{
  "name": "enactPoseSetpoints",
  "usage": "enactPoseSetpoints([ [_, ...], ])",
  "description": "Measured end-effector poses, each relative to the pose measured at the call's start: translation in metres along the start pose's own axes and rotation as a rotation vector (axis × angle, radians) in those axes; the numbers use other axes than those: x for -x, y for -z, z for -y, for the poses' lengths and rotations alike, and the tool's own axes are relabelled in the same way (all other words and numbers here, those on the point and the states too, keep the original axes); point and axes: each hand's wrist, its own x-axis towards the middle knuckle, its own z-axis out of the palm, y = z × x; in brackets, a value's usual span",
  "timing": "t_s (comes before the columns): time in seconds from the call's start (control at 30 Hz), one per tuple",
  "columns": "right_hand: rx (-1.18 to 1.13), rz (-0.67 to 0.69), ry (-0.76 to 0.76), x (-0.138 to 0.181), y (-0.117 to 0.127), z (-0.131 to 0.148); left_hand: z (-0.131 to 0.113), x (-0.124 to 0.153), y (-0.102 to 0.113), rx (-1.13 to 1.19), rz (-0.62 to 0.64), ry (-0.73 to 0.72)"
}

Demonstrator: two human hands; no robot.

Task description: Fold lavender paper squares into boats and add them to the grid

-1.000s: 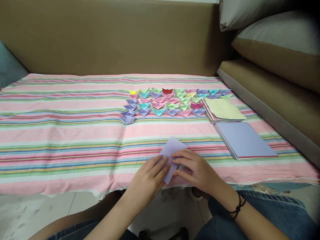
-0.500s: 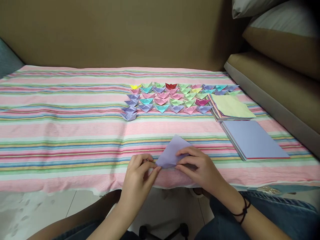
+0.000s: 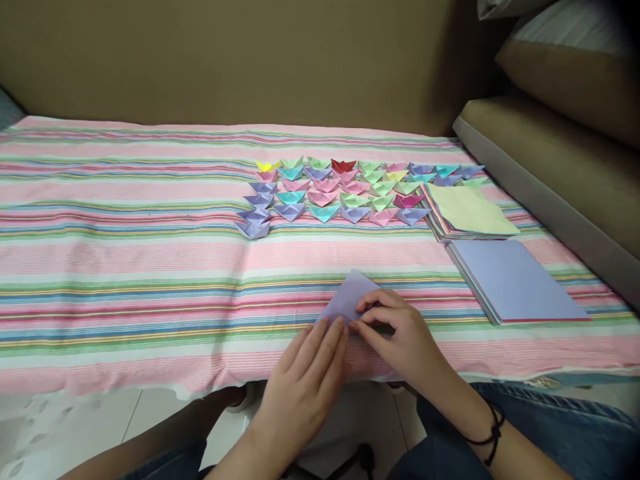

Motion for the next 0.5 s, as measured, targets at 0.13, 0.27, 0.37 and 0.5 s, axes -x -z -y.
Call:
enactPoseSetpoints([
  [0.13, 0.007, -0.009, 0.007, 0.0, 0.0, 0.001, -0.016, 0.005, -0.01, -0.063, 0.081, 0.085],
  [0.27, 0.018, -0.043, 0.067, 0.003, 0.0, 0.0, -0.018, 0.007, -0.015, -0.09, 0.118, 0.113],
  [0.37, 0.036, -0.061, 0.139, 0.007, 0.0, -0.002, -0.016, 0.006, -0.016, -0.089, 0.127, 0.113],
  [0.5, 0.094, -0.052, 0.192, 0.011, 0.0, -0.002, -0.014, 0.002, -0.016, -0.089, 0.134, 0.11],
])
